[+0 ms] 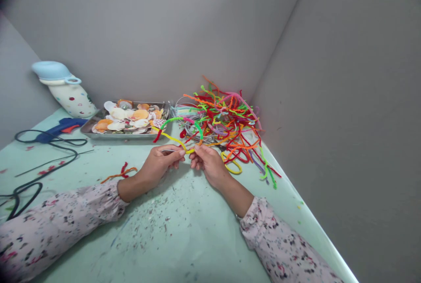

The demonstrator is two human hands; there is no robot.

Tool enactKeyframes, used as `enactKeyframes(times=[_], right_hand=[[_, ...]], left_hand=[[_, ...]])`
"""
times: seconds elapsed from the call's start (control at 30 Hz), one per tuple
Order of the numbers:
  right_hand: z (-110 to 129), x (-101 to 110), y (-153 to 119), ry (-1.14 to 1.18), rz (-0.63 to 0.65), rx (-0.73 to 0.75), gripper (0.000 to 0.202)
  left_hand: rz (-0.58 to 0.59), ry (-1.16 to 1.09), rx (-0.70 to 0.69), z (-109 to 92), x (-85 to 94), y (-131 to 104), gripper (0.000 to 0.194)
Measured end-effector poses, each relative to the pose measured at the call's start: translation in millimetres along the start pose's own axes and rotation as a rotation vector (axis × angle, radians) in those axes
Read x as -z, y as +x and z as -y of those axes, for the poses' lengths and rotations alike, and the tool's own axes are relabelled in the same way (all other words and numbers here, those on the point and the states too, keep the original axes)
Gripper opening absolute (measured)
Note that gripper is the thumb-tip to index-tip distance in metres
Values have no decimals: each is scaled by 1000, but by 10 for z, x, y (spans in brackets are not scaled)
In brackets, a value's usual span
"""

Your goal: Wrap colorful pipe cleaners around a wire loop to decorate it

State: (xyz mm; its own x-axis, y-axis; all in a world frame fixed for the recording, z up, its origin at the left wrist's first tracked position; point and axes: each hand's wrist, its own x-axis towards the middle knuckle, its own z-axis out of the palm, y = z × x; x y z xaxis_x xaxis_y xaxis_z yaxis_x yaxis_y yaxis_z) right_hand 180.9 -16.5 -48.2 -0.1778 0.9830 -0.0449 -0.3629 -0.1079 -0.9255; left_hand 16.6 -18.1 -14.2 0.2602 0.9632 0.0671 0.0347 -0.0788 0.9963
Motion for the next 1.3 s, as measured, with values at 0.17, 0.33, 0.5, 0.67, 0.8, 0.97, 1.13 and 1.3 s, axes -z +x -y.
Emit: enactKeyframes(times=[0.17,0.33,0.5,0.67,0.8,0.97,1.13,1.3], right_hand=[[9,1,-3,22,-6,-16,28],[18,10,5,54,-33,-15,28],[21,19,6,81,-33,-10,27],[27,27,12,79,-26,-16,26],[23,36,18,69,-13,-17,26],[21,26,14,66,-20,-25,25],[31,7,6,59,-26,-26,26],[14,24,10,64,-23,-23,25]], left_hand=[[5,5,-3,4,-10,7,22],[-7,21,-8,64,11,20,24],[29,22,-39,108,26,33,20],[64,4,-13,145,12,44,19],[89,5,2,171,12,51,21],[92,7,-21,151,17,42,18],[65,39,-40,137,14,34,17],[49,79,-94,137,19,33,17]])
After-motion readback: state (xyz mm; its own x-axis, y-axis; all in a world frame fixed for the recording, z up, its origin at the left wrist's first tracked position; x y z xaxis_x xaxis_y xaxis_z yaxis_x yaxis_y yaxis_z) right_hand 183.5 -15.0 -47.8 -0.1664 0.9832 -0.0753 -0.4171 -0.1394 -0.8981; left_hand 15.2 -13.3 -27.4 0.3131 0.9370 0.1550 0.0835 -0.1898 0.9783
